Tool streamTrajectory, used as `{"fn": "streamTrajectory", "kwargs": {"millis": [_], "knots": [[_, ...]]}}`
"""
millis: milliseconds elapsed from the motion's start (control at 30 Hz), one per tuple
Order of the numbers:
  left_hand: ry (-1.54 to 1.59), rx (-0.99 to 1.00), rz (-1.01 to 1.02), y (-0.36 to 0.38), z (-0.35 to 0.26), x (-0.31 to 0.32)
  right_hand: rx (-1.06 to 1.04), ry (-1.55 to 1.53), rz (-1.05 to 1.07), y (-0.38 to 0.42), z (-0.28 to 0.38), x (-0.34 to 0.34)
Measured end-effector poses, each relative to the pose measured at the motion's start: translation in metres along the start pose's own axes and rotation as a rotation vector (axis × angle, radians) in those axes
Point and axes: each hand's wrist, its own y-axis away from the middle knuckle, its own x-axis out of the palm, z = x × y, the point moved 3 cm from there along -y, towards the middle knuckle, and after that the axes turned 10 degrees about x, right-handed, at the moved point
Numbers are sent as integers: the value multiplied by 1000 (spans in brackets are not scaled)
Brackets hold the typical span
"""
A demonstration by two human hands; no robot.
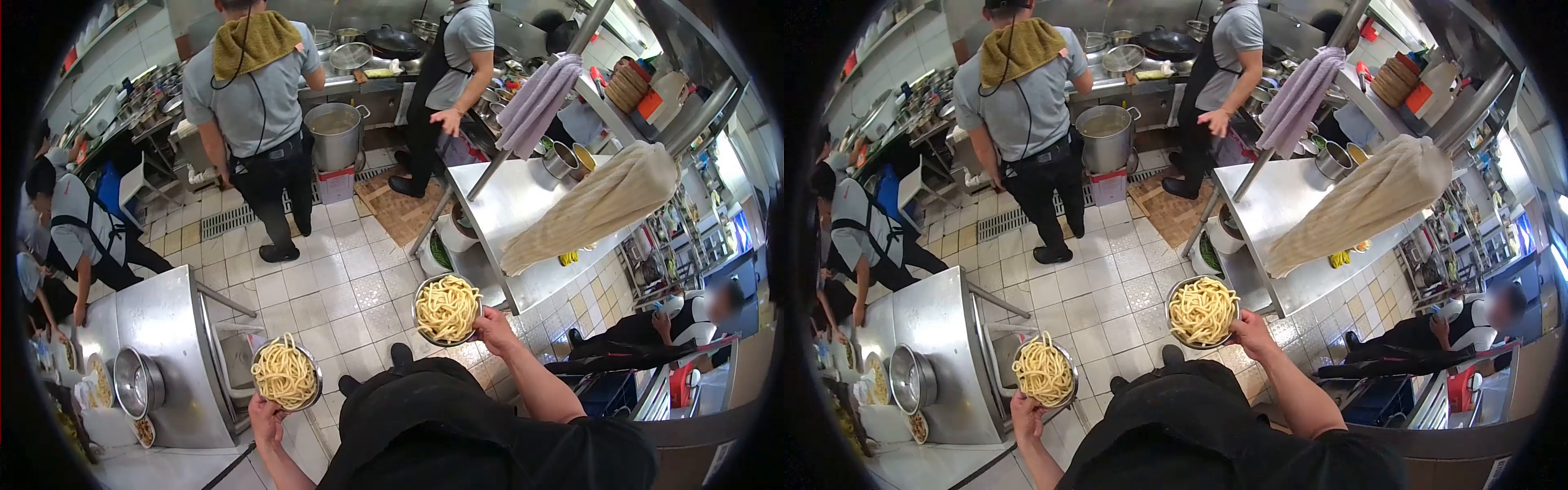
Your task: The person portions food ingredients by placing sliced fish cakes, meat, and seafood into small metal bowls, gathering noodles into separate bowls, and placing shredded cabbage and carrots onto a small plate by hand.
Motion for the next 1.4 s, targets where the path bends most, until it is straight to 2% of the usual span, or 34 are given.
{"fn": "streamTrajectory", "kwargs": {"millis": [367, 467, 600, 700, 800, 967, 1133, 1200, 1233, 1400], "knots": [[-14, -24, -5, -3, 4, -4, 7, -55, -7, -1, 0, -4], [-25, -49, 42, -13, -2, 21, -2, -92, -30, 12, 0, -20], [-134, -101, 212, -49, 9, 37, -36, -244, -201, 40, -4, -48], [-232, -161, 306, -75, 15, 85, -92, -318, -337, 68, -23, -104], [-321, -179, 479, -100, 30, 155, -168, -408, -540, 101, -7, -143], [-307, -259, 736, -125, 71, 296, -259, -441, -699, 88, 18, -243], [-246, -303, 785, -146, 130, 435, -342, -516, -716, 0, 72, -316], [-215, -308, 796, -155, 145, 484, -685, -683, -242, -56, 93, -328], [-224, -315, 805, -160, 151, 508, -688, -675, -237, -85, 102, -338], [-251, -312, 783, -191, 199, 599, -404, -571, -476, -225, 175, -381]]}}
